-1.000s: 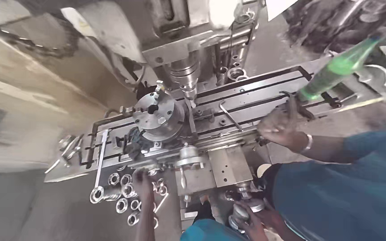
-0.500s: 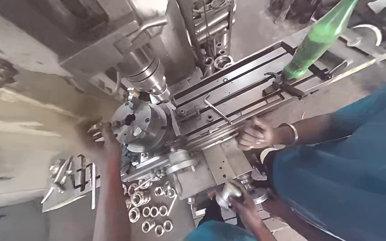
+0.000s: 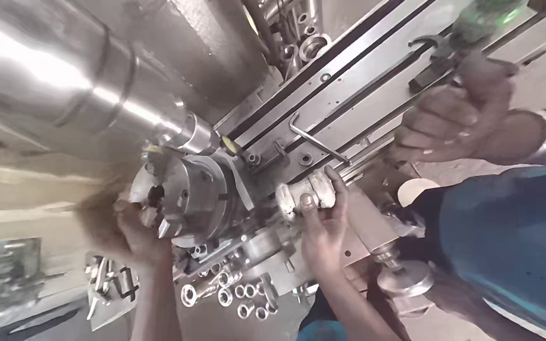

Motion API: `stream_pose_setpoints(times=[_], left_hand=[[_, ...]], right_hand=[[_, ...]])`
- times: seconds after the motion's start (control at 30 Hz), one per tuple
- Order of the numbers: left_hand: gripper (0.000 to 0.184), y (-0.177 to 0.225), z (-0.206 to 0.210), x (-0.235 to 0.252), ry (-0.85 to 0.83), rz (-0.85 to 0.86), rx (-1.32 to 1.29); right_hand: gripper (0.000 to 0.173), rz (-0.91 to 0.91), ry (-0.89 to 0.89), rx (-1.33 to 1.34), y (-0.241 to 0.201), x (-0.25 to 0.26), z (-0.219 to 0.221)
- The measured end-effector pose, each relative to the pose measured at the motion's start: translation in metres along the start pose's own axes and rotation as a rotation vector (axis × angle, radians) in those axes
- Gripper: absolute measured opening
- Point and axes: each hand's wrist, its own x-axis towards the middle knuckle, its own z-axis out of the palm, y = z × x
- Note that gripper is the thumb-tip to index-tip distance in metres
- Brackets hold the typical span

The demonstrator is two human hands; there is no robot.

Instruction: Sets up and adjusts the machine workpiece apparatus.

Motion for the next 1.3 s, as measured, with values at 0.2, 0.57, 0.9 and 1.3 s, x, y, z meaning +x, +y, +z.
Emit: stream_pose_setpoints(times=[0.2,0.57,0.9,1.3], left_hand=[[0.036,-0.008,-0.010,0.003,0.028,0.003,0.053],[0.029,-0.001,-0.003,0.008,-0.017,0.024,0.022],[0.025,0.000,-0.002,0.009,-0.021,0.007,0.014],[0.026,0.002,0.000,0.010,-0.029,-0.003,0.030]], right_hand=[[0.058,-0.019,0.069,0.066,0.011,0.004,0.017],[0.057,0.058,-0.081,-0.173,0.025,0.001,0.018],[0.057,0.054,-0.106,-0.399,0.024,0.006,0.006],[0.057,-0.073,0.021,-0.122,0.017,0.007,-0.008]])
